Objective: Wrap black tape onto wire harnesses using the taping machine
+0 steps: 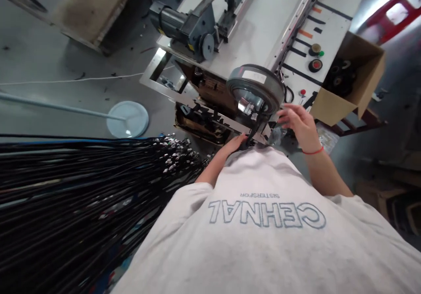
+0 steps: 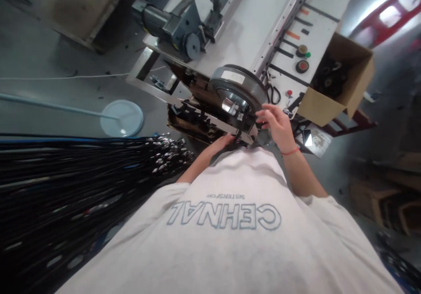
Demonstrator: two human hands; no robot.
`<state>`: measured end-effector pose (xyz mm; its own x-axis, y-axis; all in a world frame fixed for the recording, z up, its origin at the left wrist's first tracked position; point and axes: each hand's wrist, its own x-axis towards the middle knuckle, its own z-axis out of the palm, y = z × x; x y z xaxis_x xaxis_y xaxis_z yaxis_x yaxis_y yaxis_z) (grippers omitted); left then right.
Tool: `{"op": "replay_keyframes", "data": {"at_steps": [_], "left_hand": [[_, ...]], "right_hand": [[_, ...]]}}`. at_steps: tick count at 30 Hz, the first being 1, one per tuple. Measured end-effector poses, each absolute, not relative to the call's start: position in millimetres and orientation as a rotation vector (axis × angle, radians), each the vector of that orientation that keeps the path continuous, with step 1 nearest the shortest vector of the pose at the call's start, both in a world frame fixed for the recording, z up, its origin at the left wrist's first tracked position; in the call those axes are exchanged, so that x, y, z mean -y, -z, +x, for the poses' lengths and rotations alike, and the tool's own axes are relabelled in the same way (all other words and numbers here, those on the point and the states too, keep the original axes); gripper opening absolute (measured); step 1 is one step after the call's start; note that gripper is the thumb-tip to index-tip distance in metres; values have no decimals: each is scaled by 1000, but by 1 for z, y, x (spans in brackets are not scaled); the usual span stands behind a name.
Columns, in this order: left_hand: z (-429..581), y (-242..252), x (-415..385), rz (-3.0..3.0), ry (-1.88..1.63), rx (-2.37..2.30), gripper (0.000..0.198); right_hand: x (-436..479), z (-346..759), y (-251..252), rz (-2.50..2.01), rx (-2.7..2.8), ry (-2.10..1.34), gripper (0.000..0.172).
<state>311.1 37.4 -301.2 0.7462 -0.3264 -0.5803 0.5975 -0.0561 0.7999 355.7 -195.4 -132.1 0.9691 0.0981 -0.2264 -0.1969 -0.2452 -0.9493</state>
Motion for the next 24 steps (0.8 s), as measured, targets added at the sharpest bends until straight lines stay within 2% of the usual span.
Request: {"op": "replay_keyframes", "data": {"at_steps": [3, 5, 8, 12, 14, 16, 18, 19, 20, 22, 24], "left_hand": [[311, 284, -7, 1289, 862, -206, 61], [318, 262, -3, 1278, 816, -180, 64], [333, 220, -20, 1536, 612, -130, 50], [358, 184, -64, 2249, 427, -146, 31], [372, 185, -82, 2586, 340, -370, 29], [384, 195, -90, 2739, 398, -560, 26], [390, 210, -87, 2794, 505, -674, 25], [390, 218, -82, 2785, 555, -688, 26], [388, 225, -76, 2765, 592, -709, 28], [380, 233, -64, 2756, 571, -825, 35], [374, 233, -53, 2734, 627, -914, 34]], "right_hand": [[204, 392, 159, -1964, -1, 26, 49], [209, 423, 179, -2035, 49, 58, 49], [210, 464, 202, -2029, 81, -238, 48], [197, 497, 201, -1974, 153, -580, 52], [179, 501, 190, -2004, 251, -668, 54], [157, 497, 175, -2088, 297, -620, 56], [145, 486, 163, -2177, 362, -511, 48], [147, 479, 158, -2155, 429, -478, 38], [156, 472, 156, -2064, 524, -409, 28], [199, 463, 162, -1855, 637, -207, 27], [268, 468, 184, -1848, 386, -18, 27]]}}
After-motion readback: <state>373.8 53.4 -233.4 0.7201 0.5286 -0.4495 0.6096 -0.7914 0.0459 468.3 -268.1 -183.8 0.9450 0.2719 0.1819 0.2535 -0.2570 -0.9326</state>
